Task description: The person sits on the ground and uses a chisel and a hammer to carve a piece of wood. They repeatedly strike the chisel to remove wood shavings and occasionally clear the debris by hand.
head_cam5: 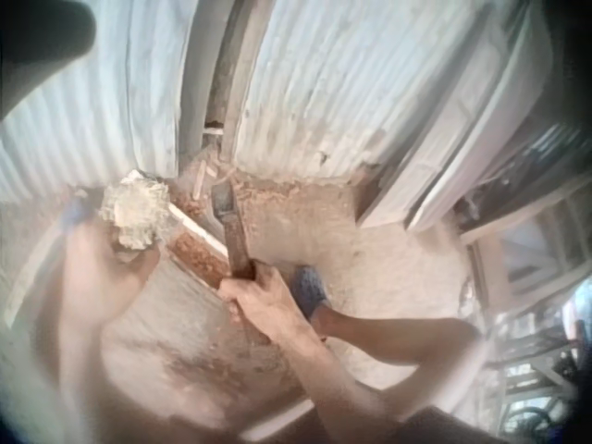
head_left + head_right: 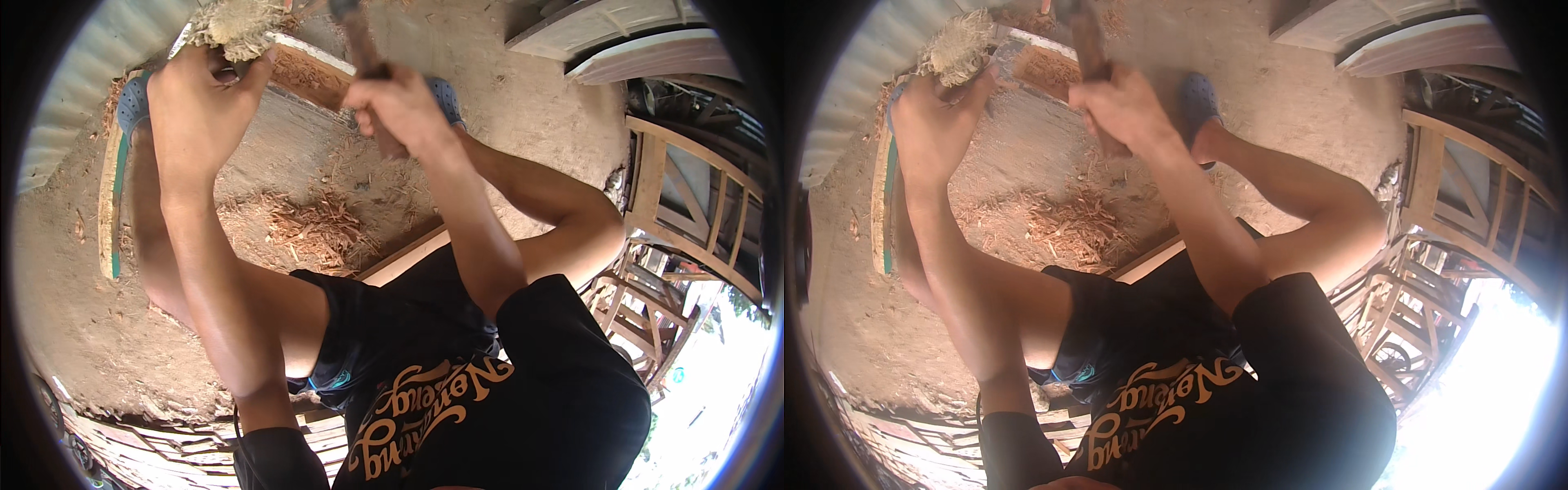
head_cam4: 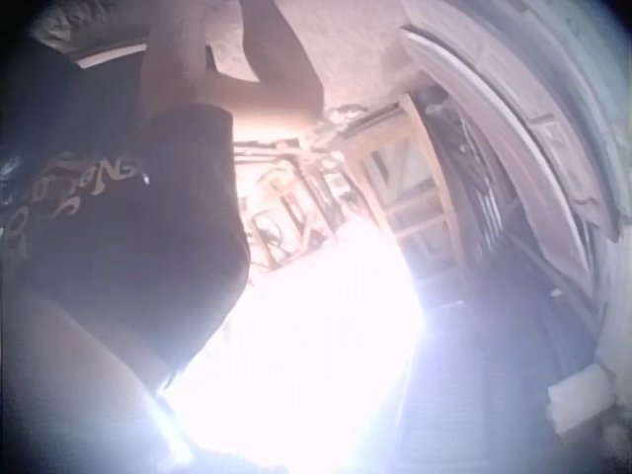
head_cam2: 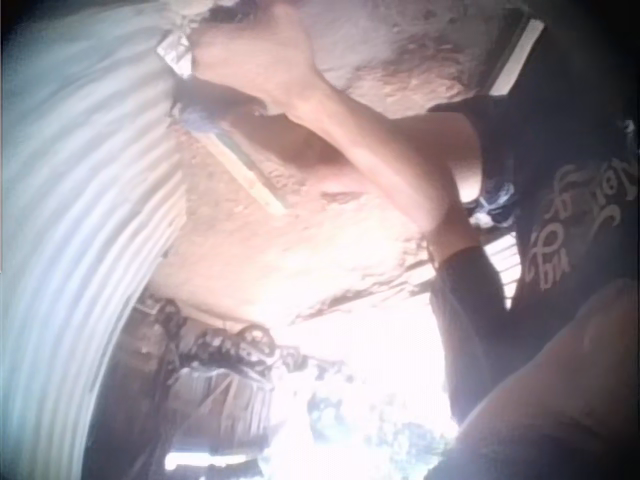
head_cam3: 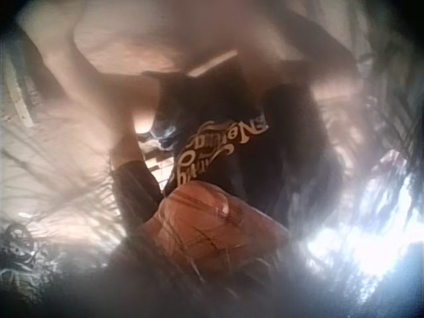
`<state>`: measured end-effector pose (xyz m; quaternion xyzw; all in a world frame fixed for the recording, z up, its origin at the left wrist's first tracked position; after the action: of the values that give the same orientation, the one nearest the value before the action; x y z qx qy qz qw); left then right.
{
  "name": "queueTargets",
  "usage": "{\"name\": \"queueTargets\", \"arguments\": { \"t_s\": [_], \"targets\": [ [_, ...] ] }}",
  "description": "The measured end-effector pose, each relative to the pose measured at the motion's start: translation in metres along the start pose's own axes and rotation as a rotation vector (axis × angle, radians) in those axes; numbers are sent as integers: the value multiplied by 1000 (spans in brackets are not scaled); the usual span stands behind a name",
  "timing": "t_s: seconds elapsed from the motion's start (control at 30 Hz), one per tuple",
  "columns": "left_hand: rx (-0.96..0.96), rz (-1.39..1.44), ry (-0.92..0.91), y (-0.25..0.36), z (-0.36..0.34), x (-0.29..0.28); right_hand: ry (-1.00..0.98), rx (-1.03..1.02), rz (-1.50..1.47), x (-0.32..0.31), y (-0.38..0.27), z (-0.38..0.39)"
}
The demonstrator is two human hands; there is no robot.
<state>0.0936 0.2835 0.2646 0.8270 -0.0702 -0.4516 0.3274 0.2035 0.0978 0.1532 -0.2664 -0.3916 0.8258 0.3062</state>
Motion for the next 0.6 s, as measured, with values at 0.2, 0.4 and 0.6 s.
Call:
{"name": "queueTargets", "arguments": {
  "t_s": [0.2,0.4,0.6],
  "targets": [
    [-20,8,2,1,-4,2,-23,-578,-400,-31,-139,74],
    [-25,-15,-3,0,1,-1,165,-459,-422,-2,-8,28],
    [-40,20,-39,12,-2,12,437,152,323,13,291,-27]
  ]
}}
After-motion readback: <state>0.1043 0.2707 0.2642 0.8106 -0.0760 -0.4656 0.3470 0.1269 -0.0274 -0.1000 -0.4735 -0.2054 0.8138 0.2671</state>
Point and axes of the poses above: each hand's wrist, its own z-axis away from the middle knuckle, its own x-axis out of the palm, y = z × x, the point moved 10 cm from there along -z, towards the middle knuckle, and after that the axes turned 5 degrees about x, right-handed, at the moved point
